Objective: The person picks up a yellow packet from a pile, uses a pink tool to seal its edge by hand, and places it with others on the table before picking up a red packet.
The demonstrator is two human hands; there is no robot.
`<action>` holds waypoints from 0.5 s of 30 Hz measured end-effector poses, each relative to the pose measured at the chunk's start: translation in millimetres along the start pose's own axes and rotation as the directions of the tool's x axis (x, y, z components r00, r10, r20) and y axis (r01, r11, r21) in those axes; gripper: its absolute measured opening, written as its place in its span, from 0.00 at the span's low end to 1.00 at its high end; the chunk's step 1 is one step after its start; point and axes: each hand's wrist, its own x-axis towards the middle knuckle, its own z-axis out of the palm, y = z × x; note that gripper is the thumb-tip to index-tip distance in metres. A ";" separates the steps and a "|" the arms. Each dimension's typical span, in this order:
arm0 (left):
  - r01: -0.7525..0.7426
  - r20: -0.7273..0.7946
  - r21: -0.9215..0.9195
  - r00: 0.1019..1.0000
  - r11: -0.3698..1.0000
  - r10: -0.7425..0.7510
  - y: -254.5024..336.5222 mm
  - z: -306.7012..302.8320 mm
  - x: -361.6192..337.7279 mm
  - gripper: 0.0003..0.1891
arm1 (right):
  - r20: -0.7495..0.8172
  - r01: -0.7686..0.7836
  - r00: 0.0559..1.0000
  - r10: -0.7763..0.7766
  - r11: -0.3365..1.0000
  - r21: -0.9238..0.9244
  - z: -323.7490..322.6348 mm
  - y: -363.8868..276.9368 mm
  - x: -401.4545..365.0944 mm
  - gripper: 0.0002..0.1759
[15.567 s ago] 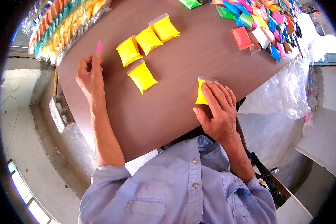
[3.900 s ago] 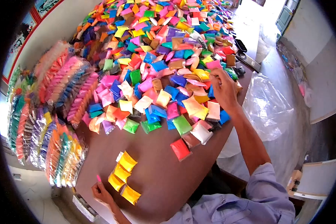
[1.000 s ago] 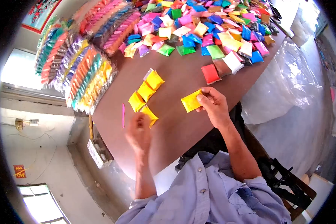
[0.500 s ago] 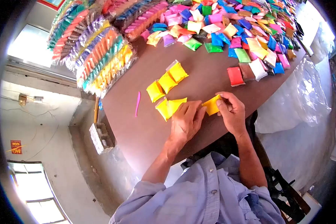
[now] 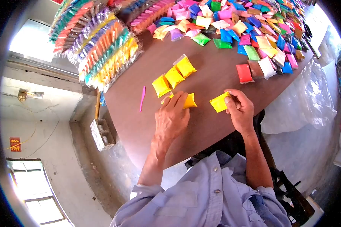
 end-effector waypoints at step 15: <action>-0.169 -0.066 -0.020 0.984 0.985 0.168 -56.7 -25.7 -14.0 0.18 | 0.015 -0.002 1.000 0.002 1.000 -0.031 0.6 -4.4 -0.3 0.13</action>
